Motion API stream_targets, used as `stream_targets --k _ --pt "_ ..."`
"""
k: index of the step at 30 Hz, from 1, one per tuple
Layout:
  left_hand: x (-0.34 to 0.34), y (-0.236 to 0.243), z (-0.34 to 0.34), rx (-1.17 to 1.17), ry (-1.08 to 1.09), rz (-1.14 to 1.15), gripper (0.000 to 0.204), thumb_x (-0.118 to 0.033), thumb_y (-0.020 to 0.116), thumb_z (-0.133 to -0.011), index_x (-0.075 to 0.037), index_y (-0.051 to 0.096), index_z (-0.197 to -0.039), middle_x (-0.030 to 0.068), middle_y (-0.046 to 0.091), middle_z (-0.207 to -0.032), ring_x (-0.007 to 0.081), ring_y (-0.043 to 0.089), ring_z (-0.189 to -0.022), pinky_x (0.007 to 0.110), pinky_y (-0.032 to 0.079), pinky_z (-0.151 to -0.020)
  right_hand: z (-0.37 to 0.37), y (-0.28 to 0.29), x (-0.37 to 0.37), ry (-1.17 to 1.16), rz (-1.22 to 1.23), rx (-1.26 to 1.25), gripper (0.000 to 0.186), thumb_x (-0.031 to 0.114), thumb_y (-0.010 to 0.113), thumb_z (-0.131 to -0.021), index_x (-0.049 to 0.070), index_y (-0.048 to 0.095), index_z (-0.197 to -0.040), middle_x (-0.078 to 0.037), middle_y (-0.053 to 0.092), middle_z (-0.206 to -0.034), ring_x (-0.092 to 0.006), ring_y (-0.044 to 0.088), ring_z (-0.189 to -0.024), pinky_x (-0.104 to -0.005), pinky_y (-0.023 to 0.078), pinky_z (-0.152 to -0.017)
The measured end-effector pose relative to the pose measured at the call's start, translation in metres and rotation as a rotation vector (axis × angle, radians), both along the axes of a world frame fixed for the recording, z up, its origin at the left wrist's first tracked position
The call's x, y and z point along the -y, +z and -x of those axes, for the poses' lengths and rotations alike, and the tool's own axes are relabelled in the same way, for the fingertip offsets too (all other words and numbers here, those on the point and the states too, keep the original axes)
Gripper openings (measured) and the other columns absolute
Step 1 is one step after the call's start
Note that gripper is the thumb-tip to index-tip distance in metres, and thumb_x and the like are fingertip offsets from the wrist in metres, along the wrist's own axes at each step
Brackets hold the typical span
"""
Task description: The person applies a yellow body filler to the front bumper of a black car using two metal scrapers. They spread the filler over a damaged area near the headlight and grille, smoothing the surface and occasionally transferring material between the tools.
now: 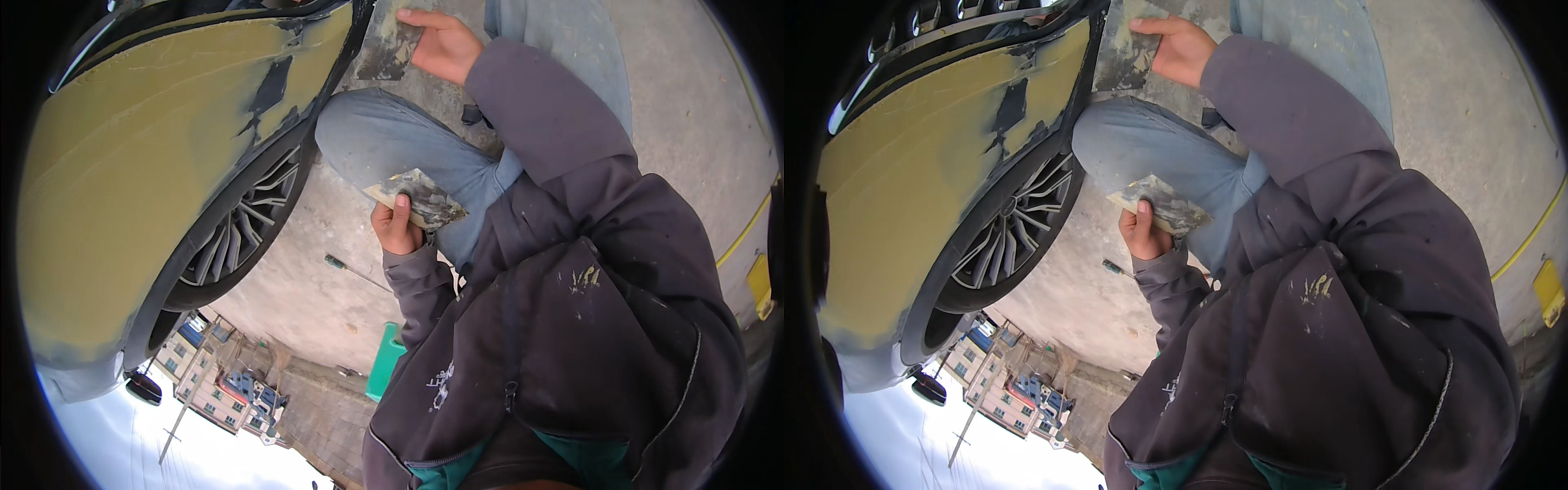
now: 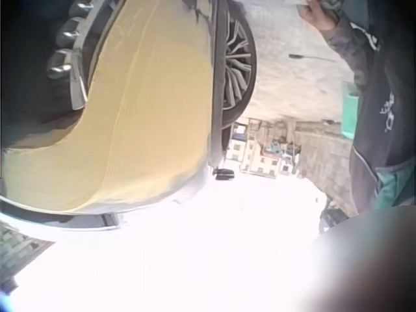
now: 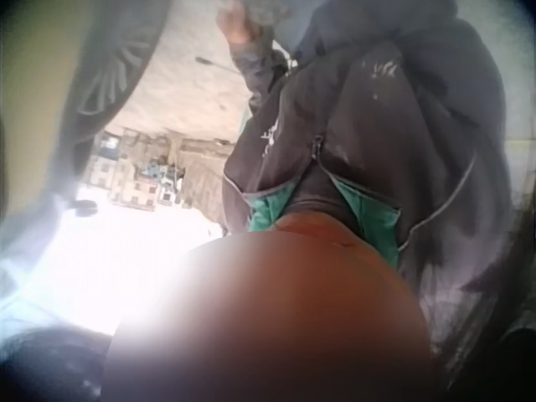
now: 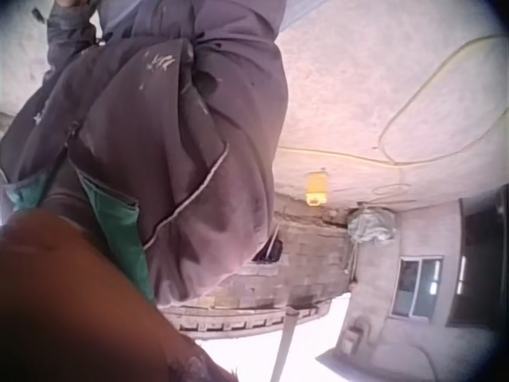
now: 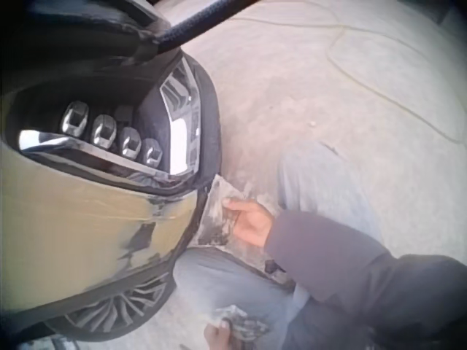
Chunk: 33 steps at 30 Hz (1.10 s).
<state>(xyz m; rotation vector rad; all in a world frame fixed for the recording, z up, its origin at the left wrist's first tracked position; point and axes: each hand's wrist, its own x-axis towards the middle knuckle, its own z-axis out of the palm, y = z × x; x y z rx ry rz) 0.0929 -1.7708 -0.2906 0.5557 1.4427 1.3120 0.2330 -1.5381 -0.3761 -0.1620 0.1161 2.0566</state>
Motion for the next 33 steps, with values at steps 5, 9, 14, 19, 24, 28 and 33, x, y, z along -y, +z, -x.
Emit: stream_targets --k 5,9,14,19,24,28,33 --pt "0.012 -0.004 0.014 0.208 -0.074 -0.024 0.028 -0.020 0.057 -0.087 0.005 0.057 -0.099 0.0180 0.061 -0.092 0.0270 0.060 -0.081 0.038 0.048 -0.076 -0.011 0.016 0.023 0.427 -0.246 0.194 0.025 0.010 0.060 -0.086 0.001 0.056 -0.109 -0.005 0.063 -0.100 -0.0158 0.060 -0.095 -0.0301 0.045 -0.086" --pt "0.009 0.003 0.021 0.386 -0.203 -0.075 0.028 -0.024 0.059 -0.084 0.003 0.055 -0.086 0.0209 0.058 -0.081 0.0306 0.059 -0.068 0.040 0.051 -0.062 0.014 0.016 0.056 0.752 -0.618 0.734 0.033 0.019 0.069 -0.079 0.000 0.061 -0.105 -0.008 0.065 -0.095 -0.0168 0.060 -0.091 -0.0275 0.044 -0.081" --pt "0.010 -0.001 0.023 0.424 -0.192 -0.106 0.026 -0.024 0.059 -0.083 0.001 0.054 -0.083 0.0206 0.057 -0.081 0.0306 0.059 -0.068 0.040 0.050 -0.063 0.007 0.022 0.041 0.897 -0.875 1.318 0.040 0.023 0.076 -0.070 0.003 0.062 -0.101 -0.011 0.065 -0.085 -0.0208 0.061 -0.081 -0.0329 0.045 -0.073" --pt "0.011 0.003 0.020 0.406 -0.134 -0.109 0.025 -0.024 0.060 -0.083 0.001 0.055 -0.085 0.0205 0.058 -0.084 0.0309 0.059 -0.071 0.040 0.050 -0.064 -0.016 0.000 0.037 0.394 -0.743 2.001 0.030 0.018 0.072 -0.074 0.002 0.063 -0.097 -0.015 0.066 -0.082 -0.0227 0.063 -0.077 -0.0337 0.047 -0.069" --pt "0.016 -0.005 0.022 0.480 -0.101 -0.182 0.023 -0.023 0.059 -0.083 0.000 0.056 -0.083 0.0199 0.058 -0.083 0.0304 0.059 -0.071 0.040 0.050 -0.064 -0.015 0.045 0.067 0.405 -1.007 1.525 0.027 0.017 0.068 -0.078 0.005 0.064 -0.101 -0.014 0.065 -0.084 -0.0275 0.063 -0.074 -0.0331 0.048 -0.067" --pt "0.020 -0.013 0.020 0.536 -0.093 -0.270 0.021 -0.021 0.057 -0.085 0.000 0.057 -0.085 0.0204 0.057 -0.082 0.0296 0.059 -0.070 0.037 0.051 -0.060 0.005 0.112 0.043 0.170 -1.166 1.490 0.023 0.018 0.068 -0.080 0.002 0.065 -0.096 -0.014 0.065 -0.083 -0.0268 0.062 -0.071 -0.0316 0.048 -0.064" --pt "0.027 -0.027 0.022 0.505 -0.033 -0.293 0.028 -0.019 0.055 -0.086 0.007 0.057 -0.092 0.0206 0.058 -0.084 0.0295 0.061 -0.072 0.038 0.052 -0.062 0.054 0.106 0.016 -0.257 -1.408 1.678 0.027 0.022 0.071 -0.077 0.002 0.066 -0.094 -0.014 0.065 -0.083 -0.0294 0.061 -0.068 -0.0330 0.048 -0.058"
